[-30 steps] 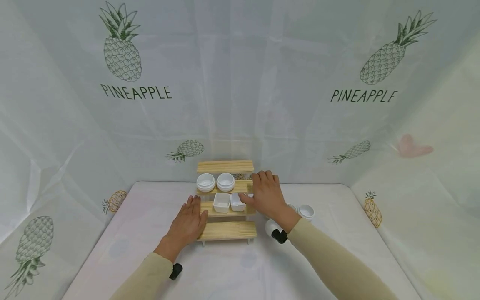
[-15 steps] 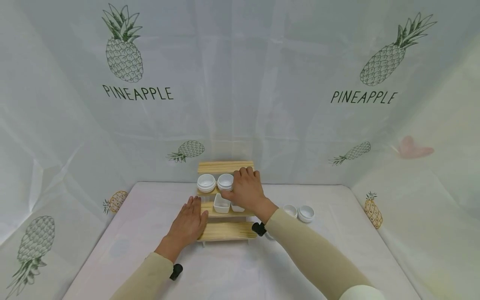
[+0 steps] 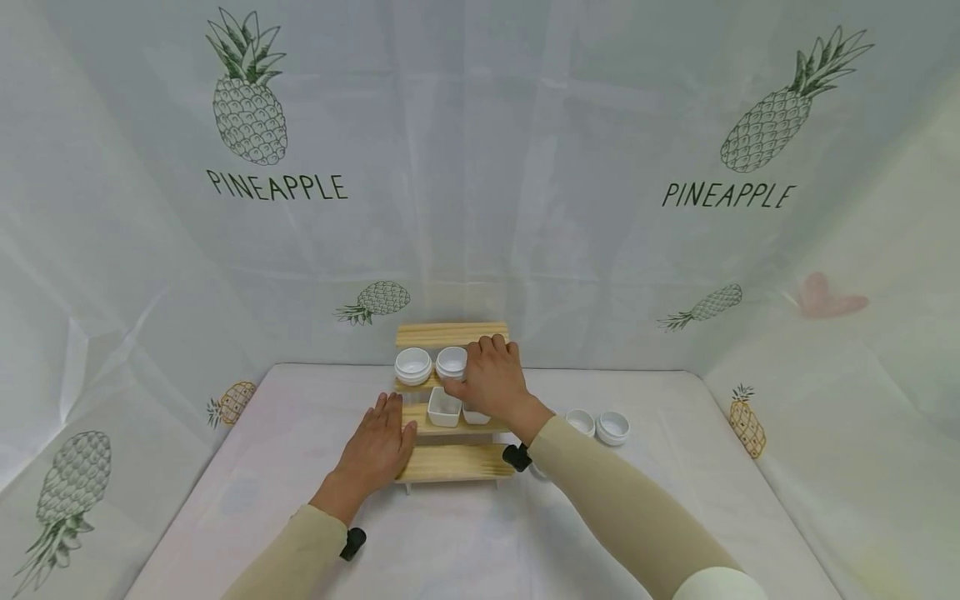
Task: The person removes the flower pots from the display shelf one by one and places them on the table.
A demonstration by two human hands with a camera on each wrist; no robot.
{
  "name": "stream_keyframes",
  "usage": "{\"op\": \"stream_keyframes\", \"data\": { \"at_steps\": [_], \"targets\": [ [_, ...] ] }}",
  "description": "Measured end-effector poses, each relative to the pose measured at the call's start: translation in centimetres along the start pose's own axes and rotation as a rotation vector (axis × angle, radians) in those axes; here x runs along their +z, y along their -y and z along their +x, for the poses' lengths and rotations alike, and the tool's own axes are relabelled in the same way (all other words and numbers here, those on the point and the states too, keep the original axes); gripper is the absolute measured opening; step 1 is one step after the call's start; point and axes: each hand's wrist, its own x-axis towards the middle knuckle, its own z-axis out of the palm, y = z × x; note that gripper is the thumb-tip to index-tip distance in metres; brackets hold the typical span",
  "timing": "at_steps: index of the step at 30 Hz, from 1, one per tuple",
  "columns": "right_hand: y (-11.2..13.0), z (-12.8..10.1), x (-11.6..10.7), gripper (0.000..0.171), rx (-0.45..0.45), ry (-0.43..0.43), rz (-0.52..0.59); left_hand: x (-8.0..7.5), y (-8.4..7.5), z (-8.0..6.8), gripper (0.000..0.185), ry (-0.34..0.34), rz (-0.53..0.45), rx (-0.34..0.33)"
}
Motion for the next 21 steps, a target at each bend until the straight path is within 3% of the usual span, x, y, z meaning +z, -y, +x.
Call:
{"op": "stream_keyframes", "data": {
  "at_steps": [21],
  "targets": [
    [-2.4,-1.2,-1.0,0.062,-0.089,-0.152,-0.013,0.1,0.0,0.0,0.071,0.006,0.007,-0.004]
  ]
}}
